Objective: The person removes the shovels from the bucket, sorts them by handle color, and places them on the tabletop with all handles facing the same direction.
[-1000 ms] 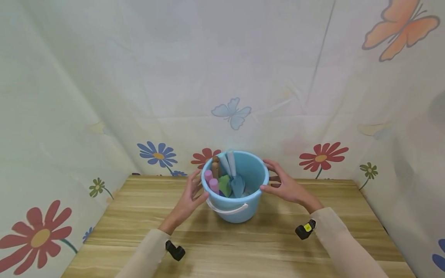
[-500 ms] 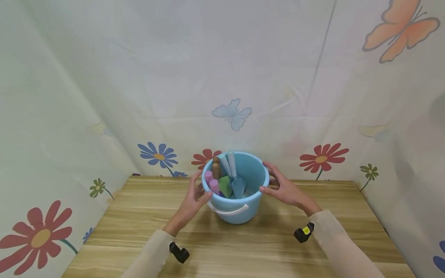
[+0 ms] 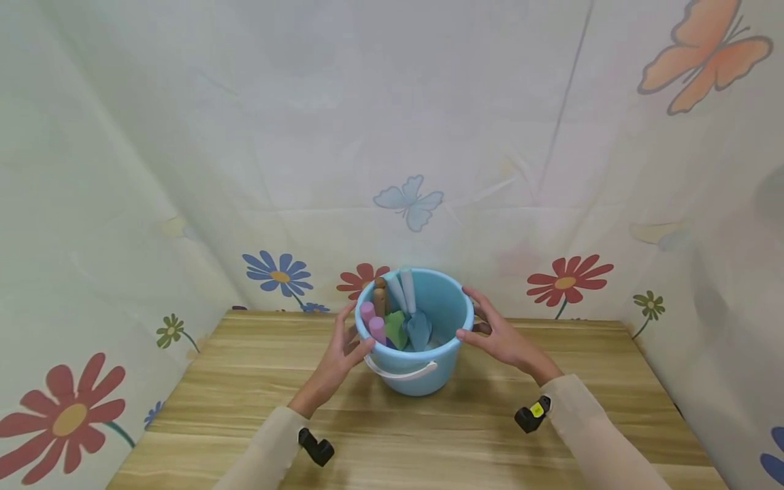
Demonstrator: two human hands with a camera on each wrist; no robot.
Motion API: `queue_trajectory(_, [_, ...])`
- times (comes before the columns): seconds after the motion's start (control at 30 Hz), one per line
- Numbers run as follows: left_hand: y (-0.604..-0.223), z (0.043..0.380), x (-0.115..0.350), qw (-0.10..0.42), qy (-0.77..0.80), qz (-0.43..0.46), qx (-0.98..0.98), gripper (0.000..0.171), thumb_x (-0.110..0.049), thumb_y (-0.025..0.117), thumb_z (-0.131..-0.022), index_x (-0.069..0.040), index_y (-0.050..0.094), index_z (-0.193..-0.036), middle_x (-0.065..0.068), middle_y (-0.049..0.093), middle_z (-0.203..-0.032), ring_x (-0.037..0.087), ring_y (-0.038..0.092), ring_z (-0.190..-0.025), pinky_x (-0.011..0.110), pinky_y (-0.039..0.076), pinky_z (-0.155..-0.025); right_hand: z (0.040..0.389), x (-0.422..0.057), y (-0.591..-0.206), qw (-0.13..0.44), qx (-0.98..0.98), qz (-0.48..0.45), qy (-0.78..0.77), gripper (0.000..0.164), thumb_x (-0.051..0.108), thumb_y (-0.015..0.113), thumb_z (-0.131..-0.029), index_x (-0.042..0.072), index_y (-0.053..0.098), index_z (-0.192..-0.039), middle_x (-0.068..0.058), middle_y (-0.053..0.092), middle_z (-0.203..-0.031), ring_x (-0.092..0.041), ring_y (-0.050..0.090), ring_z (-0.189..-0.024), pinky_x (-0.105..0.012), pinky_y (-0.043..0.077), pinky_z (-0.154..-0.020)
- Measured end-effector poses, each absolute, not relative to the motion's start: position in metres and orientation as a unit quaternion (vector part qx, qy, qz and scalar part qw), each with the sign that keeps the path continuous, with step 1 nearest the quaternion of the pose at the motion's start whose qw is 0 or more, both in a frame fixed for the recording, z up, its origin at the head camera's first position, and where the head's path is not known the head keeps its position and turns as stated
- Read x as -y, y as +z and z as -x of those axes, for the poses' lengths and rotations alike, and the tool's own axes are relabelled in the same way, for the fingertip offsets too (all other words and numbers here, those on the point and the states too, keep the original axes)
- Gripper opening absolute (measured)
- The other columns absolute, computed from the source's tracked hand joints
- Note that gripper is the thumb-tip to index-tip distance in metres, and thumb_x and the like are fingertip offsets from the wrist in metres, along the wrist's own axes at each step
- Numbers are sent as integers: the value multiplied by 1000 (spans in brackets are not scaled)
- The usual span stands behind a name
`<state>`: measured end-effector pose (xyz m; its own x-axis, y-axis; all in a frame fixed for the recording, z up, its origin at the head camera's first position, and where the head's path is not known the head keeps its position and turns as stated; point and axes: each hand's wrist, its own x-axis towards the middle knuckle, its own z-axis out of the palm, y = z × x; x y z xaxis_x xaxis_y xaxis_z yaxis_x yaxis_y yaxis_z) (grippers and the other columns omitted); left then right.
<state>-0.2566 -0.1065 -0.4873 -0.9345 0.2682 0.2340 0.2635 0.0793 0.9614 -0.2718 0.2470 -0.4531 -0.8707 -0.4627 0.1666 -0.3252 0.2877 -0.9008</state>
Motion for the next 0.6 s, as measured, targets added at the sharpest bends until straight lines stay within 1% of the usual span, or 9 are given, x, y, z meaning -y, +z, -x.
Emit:
queue_trajectory(0.13, [-490, 258, 106, 5, 655, -180, -733, 80, -37, 68, -98, -40, 16, -159, -1, 23, -166, 34, 26, -153, 65, 31, -114, 272, -247, -454, 66, -799, 242, -546, 85, 22, 66, -101, 24, 11, -166, -28, 23, -164, -58, 35, -141, -64, 48, -99])
queue_trajectory(0.33, [-492, 260, 105, -3, 656, -191, -730, 79, -34, 66, -99, -37, 16, -160, 0, 22, -166, 34, 26, -153, 65, 29, -116, 272, -251, -458, 78, -789, 234, -562, 83, 23, 65, -102, 30, 12, -165, -25, 22, -165, -57, 33, -143, -65, 48, -100])
queue_trajectory(0.6, [-488, 258, 105, 0, 660, -182, -729, 81, -37, 68, -98, -38, 15, -160, -2, 22, -166, 34, 26, -153, 65, 30, -115, 272, -247, -457, 87, -777, 226, -581, 84, 23, 67, -101, 32, 13, -165, -21, 21, -166, -56, 32, -144, -62, 50, -99])
